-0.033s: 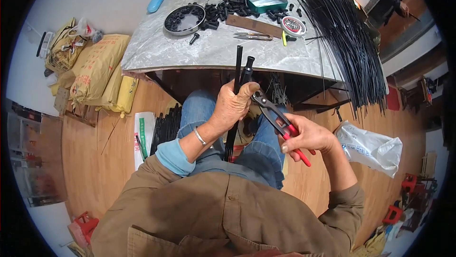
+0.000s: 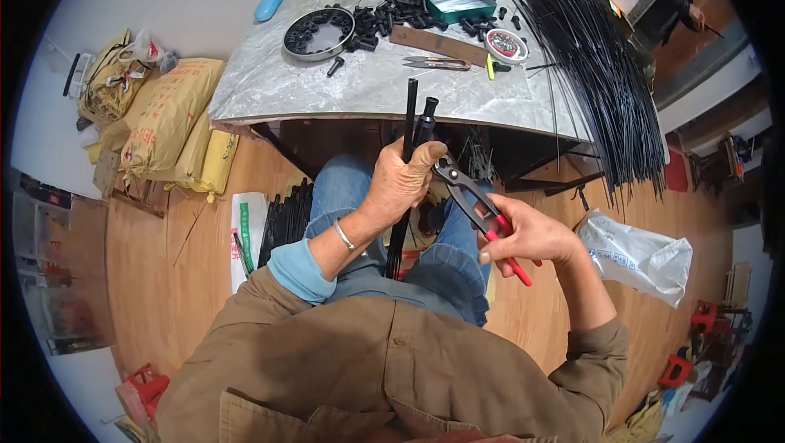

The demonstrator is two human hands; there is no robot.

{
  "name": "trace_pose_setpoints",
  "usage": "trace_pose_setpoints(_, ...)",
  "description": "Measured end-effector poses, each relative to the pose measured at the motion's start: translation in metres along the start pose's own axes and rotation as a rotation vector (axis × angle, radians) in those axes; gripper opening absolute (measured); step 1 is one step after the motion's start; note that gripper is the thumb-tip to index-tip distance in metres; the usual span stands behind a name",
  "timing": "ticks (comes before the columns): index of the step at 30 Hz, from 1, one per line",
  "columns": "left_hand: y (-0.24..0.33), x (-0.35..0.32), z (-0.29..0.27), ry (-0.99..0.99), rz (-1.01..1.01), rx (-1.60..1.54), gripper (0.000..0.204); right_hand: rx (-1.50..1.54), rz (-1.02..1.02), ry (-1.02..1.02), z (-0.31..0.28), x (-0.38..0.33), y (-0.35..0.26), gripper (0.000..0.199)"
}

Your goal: The recorder is assembling wire bundles or cable harnesses at a workstation using pliers.

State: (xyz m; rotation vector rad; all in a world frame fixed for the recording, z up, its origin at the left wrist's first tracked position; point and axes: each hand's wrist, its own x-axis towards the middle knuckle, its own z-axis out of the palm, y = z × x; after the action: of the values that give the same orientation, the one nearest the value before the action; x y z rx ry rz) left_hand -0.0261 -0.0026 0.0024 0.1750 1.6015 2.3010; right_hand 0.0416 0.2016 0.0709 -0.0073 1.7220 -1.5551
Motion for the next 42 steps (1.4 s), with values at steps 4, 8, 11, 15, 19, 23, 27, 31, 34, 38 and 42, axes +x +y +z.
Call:
trace_pose_setpoints(4,-0.001,0.002,-0.005,0.016,-0.002,0.003,0.047,-0.524,-0.054,0.391,0.025,-0.004,-0.015,0.043)
trace_pose_setpoints(8,0.002,0.001,-0.009,-0.01,0.019,-0.005,0.056,-1.081,-0.621,0.9,0.027,0.01,0.018,0.052)
trace_pose_setpoints(11,0.001,0.0,-0.006,0.01,0.015,-0.004,0.062,-1.149,-0.643,0.924,0.027,0.007,0.021,0.052)
trace_pose_setpoints(15,-0.002,-0.001,-0.01,-0.026,0.028,-0.024,0.064,-1.172,-0.669,0.906,0.024,0.008,0.029,0.053)
trace_pose_setpoints(19,-0.002,-0.001,-0.011,-0.012,0.009,-0.024,0.064,-1.283,-0.729,0.951,0.022,0.008,0.019,0.053)
trace_pose_setpoints(23,-0.002,0.0,-0.011,-0.018,0.035,0.005,0.063,-1.271,-0.759,0.864,0.017,0.007,0.022,0.039)
trace_pose_setpoints(27,0.001,-0.004,-0.01,-0.056,0.036,0.029,0.06,-0.2,-0.221,0.362,0.012,-0.002,0.025,0.017)
trace_pose_setpoints(31,0.001,-0.005,-0.013,-0.161,-0.014,-0.004,0.058,0.679,-0.092,-0.16,0.017,0.005,0.059,0.02)
trace_pose_setpoints(34,0.007,-0.006,-0.007,-0.165,-0.032,-0.006,0.052,0.603,-0.09,-0.279,0.003,0.004,0.061,0.021)
trace_pose_setpoints(38,0.014,0.0,-0.003,-0.118,0.039,0.051,0.048,-0.321,-0.164,0.102,0.003,-0.005,0.029,0.026)
trace_pose_setpoints(42,0.01,-0.001,-0.011,-0.081,0.002,-0.051,0.051,-0.607,-0.33,0.457,0.011,-0.008,0.025,0.028)
